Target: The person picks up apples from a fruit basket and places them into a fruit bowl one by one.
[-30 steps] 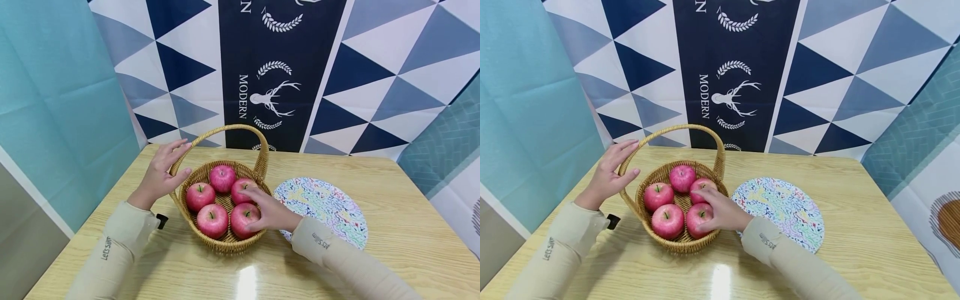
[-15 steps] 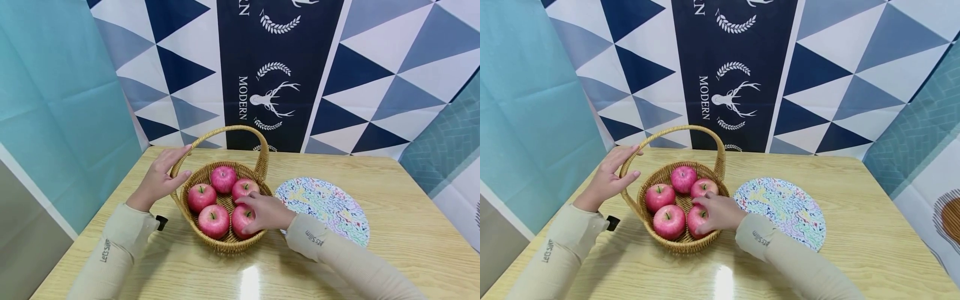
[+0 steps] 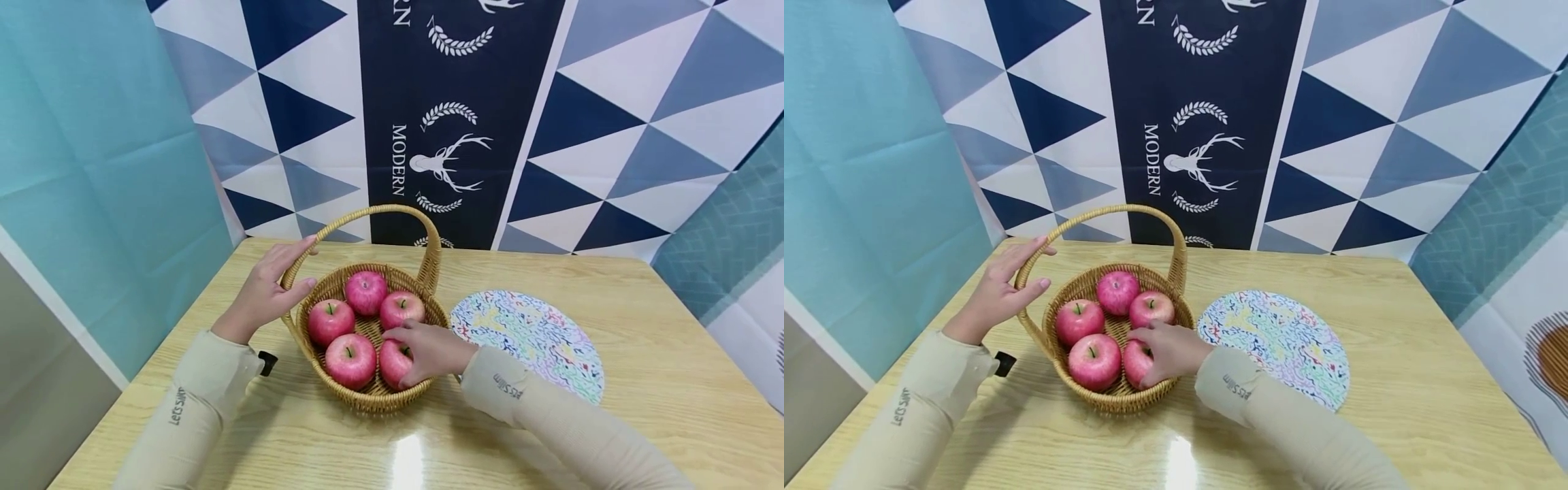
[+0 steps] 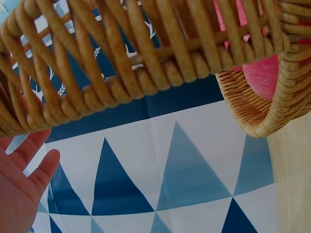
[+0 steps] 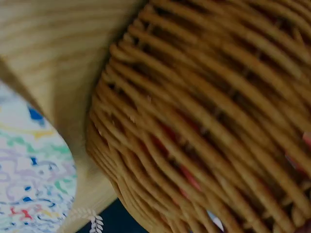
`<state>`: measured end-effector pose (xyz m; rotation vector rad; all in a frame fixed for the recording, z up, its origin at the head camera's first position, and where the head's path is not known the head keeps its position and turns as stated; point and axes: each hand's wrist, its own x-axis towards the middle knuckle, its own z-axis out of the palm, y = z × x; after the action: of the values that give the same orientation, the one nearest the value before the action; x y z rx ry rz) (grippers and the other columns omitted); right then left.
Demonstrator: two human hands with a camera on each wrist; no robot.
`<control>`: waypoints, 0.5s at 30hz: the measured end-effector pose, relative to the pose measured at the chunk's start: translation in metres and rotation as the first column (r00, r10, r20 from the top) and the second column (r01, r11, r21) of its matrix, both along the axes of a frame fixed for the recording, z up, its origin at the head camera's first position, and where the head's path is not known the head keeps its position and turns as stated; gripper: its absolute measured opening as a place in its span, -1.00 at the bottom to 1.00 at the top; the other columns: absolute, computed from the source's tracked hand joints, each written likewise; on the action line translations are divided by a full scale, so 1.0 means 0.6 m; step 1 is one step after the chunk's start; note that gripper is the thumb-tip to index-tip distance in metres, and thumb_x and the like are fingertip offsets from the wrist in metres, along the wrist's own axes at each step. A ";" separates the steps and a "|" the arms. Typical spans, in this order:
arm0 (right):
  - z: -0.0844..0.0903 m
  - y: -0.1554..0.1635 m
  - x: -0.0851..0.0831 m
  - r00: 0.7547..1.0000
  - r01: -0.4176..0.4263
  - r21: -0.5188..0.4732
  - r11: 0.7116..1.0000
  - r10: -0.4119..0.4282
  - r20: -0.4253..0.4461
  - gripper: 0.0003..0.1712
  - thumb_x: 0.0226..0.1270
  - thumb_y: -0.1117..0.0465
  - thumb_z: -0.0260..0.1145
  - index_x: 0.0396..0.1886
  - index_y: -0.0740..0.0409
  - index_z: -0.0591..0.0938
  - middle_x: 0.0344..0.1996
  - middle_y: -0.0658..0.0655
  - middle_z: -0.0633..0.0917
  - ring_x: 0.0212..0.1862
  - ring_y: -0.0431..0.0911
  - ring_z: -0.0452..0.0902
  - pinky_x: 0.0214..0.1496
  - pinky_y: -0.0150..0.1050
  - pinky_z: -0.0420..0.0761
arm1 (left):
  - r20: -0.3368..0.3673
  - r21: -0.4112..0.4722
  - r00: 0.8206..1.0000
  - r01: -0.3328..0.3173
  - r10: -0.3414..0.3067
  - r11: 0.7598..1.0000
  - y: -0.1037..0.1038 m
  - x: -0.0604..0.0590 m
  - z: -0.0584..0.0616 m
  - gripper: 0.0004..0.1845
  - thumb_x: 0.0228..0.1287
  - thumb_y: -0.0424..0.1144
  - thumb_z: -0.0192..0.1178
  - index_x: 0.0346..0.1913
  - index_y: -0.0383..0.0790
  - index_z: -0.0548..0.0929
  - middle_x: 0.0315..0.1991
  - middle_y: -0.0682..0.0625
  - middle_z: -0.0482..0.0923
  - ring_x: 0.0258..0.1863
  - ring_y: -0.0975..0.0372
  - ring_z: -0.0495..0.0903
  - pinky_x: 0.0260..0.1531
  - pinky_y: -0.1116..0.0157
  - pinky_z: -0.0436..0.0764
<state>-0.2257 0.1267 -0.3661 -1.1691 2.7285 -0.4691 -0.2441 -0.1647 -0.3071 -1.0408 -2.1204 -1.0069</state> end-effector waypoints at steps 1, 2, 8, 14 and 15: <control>0.000 -0.001 0.000 1.000 0.001 -0.006 1.000 -0.001 0.005 -0.21 -0.17 0.08 0.49 0.18 0.15 0.52 0.05 0.22 0.53 -0.04 0.04 0.55 -0.02 -0.06 0.55 | -0.002 0.003 1.000 0.003 -0.003 1.000 0.000 0.000 0.000 -0.36 0.08 -0.43 0.21 0.31 -0.32 0.40 -0.08 -0.24 0.58 -0.03 -0.07 0.45 -0.10 0.01 0.40; 0.000 -0.002 -0.001 1.000 0.002 -0.010 1.000 -0.002 0.010 -0.22 -0.18 0.10 0.48 0.17 0.15 0.53 0.04 0.21 0.53 -0.05 0.02 0.54 -0.02 -0.07 0.55 | -0.007 0.006 1.000 0.008 -0.008 1.000 -0.001 -0.001 0.000 -0.36 0.08 -0.43 0.21 0.31 -0.33 0.40 -0.12 -0.24 0.58 -0.06 -0.06 0.45 -0.16 0.05 0.40; 0.001 -0.012 -0.006 0.998 0.018 -0.004 1.000 -0.018 0.055 -0.21 -0.25 0.16 0.45 0.15 0.13 0.52 0.02 0.21 0.50 -0.08 -0.03 0.52 -0.02 -0.11 0.53 | -0.027 0.009 0.999 0.035 -0.035 0.999 -0.005 -0.004 0.000 -0.38 0.09 -0.44 0.22 0.30 -0.35 0.40 -0.29 -0.18 0.52 -0.25 0.06 0.40 -0.43 0.28 0.29; 0.041 -0.014 -0.002 0.997 0.041 0.018 0.999 -0.042 0.063 -0.20 -0.25 0.11 0.45 0.17 0.07 0.52 0.06 0.24 0.46 -0.16 -0.05 0.51 -0.11 -0.11 0.55 | -0.015 -0.010 0.999 0.028 -0.029 1.000 -0.008 0.000 0.006 -0.38 0.11 -0.45 0.23 0.30 -0.33 0.41 -0.28 -0.13 0.55 -0.26 0.11 0.43 -0.34 0.28 0.35; 0.051 -0.012 -0.002 0.997 0.046 0.019 0.999 -0.047 0.064 -0.20 -0.24 0.10 0.46 0.17 0.07 0.52 0.08 0.25 0.45 -0.14 -0.04 0.51 -0.10 -0.10 0.55 | -0.016 -0.014 1.000 0.025 -0.025 1.000 -0.007 0.000 0.006 -0.39 0.12 -0.44 0.23 0.30 -0.33 0.41 -0.27 -0.12 0.56 -0.25 0.11 0.43 -0.31 0.26 0.35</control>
<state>-0.2267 0.1194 -0.3355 -1.0691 2.7043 -0.4794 -0.2440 -0.1692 -0.3032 -1.0809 -2.1090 -0.9930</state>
